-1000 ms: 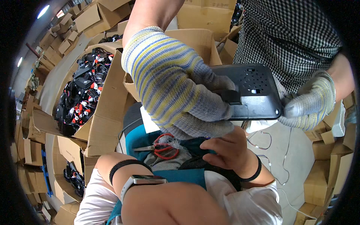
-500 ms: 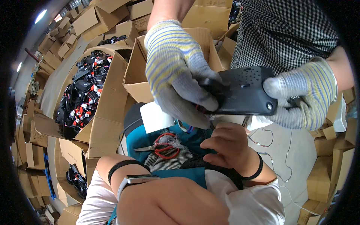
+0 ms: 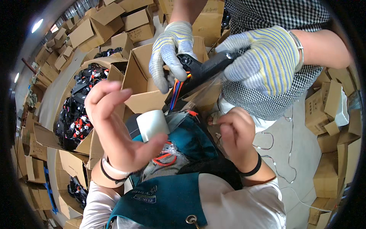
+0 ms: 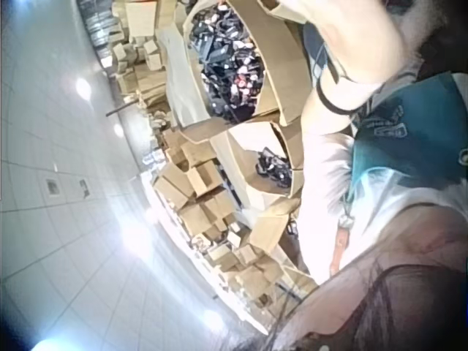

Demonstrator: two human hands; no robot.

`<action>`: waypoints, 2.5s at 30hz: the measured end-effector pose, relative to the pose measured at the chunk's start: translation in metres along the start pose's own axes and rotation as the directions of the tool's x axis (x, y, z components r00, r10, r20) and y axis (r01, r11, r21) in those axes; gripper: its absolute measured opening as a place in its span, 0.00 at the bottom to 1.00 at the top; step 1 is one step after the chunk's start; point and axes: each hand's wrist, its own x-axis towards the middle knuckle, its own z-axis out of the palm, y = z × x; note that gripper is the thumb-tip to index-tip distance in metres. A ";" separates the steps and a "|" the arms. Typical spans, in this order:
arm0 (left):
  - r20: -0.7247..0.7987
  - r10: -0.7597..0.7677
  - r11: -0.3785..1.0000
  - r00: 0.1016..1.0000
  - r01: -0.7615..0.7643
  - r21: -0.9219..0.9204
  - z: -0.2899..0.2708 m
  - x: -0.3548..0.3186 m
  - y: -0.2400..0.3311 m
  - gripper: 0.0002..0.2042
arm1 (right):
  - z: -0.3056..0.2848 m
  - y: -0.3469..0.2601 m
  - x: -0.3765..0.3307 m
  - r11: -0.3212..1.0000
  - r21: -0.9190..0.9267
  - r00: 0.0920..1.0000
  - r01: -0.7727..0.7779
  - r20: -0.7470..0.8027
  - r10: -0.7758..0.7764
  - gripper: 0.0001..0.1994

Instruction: Wrapping black electronic components in plastic film and cutting the film with scissors.

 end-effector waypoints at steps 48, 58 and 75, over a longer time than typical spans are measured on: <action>0.704 -0.203 0.609 0.680 0.651 -0.453 0.157 -0.042 -0.077 0.05 | 0.042 0.021 -0.035 0.895 0.076 0.876 -0.440 0.253 0.410 0.03; 0.715 -0.266 0.342 0.646 0.757 -0.557 0.179 -0.052 -0.083 0.08 | 0.035 0.013 -0.040 0.755 0.102 0.730 -0.647 0.367 0.576 0.04; 0.416 -0.442 0.649 0.795 0.604 -0.463 0.055 -0.089 -0.073 0.01 | 0.014 -0.004 -0.043 0.837 0.017 0.701 -0.547 0.556 0.446 0.08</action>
